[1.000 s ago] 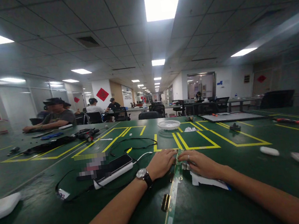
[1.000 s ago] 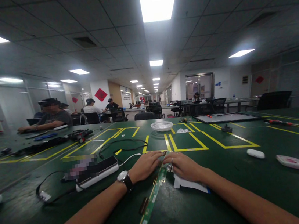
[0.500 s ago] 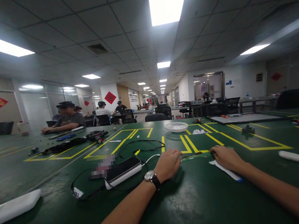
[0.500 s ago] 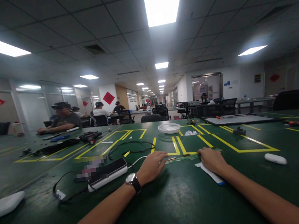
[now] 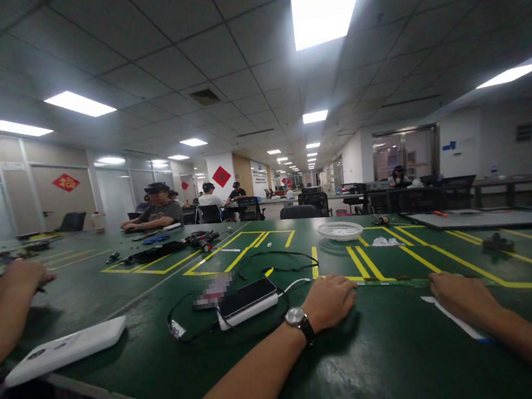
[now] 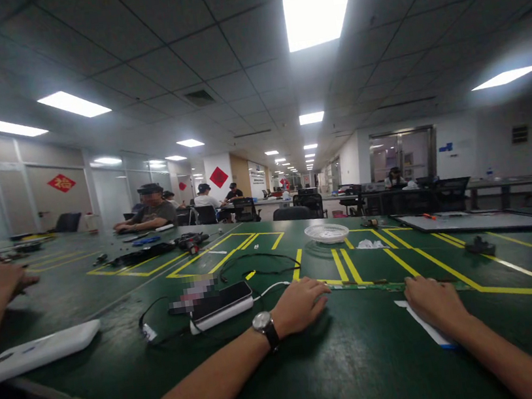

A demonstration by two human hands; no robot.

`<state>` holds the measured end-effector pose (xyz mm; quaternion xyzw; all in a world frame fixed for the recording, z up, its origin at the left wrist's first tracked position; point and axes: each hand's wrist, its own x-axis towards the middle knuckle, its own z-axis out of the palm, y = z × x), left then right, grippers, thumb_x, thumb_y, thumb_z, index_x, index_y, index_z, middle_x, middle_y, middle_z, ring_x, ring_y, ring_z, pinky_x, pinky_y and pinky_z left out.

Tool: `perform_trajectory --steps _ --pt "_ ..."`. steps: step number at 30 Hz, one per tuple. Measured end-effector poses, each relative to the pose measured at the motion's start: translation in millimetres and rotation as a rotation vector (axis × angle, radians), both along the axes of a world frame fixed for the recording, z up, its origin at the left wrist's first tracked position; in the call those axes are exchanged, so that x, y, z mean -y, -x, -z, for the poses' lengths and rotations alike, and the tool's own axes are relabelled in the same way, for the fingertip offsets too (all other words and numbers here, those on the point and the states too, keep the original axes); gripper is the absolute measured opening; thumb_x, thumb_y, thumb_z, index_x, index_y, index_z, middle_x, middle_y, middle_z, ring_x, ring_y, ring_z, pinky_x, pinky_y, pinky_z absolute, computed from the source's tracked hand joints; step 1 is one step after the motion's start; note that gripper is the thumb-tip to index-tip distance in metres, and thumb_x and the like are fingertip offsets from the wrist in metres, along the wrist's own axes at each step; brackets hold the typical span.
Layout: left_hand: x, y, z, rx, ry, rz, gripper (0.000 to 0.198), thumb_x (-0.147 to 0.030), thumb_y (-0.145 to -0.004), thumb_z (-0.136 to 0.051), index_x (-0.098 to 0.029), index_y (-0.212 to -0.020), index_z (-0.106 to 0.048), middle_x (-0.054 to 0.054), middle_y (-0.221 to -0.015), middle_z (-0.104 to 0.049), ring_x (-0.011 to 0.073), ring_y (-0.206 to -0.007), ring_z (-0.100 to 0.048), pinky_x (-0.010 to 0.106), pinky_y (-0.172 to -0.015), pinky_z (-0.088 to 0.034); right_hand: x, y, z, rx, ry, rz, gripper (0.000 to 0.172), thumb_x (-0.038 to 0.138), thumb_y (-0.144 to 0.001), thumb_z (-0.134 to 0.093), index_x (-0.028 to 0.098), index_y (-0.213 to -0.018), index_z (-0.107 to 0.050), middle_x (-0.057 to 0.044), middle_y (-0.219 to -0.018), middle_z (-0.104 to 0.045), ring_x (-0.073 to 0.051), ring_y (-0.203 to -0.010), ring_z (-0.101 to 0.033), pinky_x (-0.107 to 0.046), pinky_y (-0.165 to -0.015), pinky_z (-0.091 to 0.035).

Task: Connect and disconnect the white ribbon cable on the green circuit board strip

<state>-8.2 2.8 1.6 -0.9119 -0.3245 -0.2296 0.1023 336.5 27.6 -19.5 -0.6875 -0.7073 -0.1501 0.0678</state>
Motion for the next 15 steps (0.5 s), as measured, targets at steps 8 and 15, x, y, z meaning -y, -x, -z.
perform_trajectory --steps 8,15 --pt "-4 -1 5.7 -0.054 -0.011 0.050 0.027 -0.032 -0.100 -0.043 -0.020 -0.117 -0.061 0.004 -0.115 -0.065 0.0200 -0.104 -0.059 0.033 -0.093 -0.046 -10 -13 13.5 -0.016 0.003 -0.085 0.033 0.026 -0.095 -0.031 0.014 -0.086 -0.061 -0.017 -0.086 -0.066 -0.028 -0.078 -0.065 -0.039 -0.063 -0.045" --pt "-3 0 3.0 -0.067 -0.017 0.054 0.028 -0.032 -0.100 -0.042 -0.019 -0.116 -0.061 0.005 -0.114 -0.066 0.0203 -0.102 -0.060 0.033 -0.091 -0.047 -14 -19 20.2 -0.019 0.033 -0.105 0.036 0.026 -0.093 -0.032 0.012 -0.091 -0.065 -0.020 -0.097 -0.065 -0.028 -0.085 -0.065 -0.040 -0.068 -0.049"
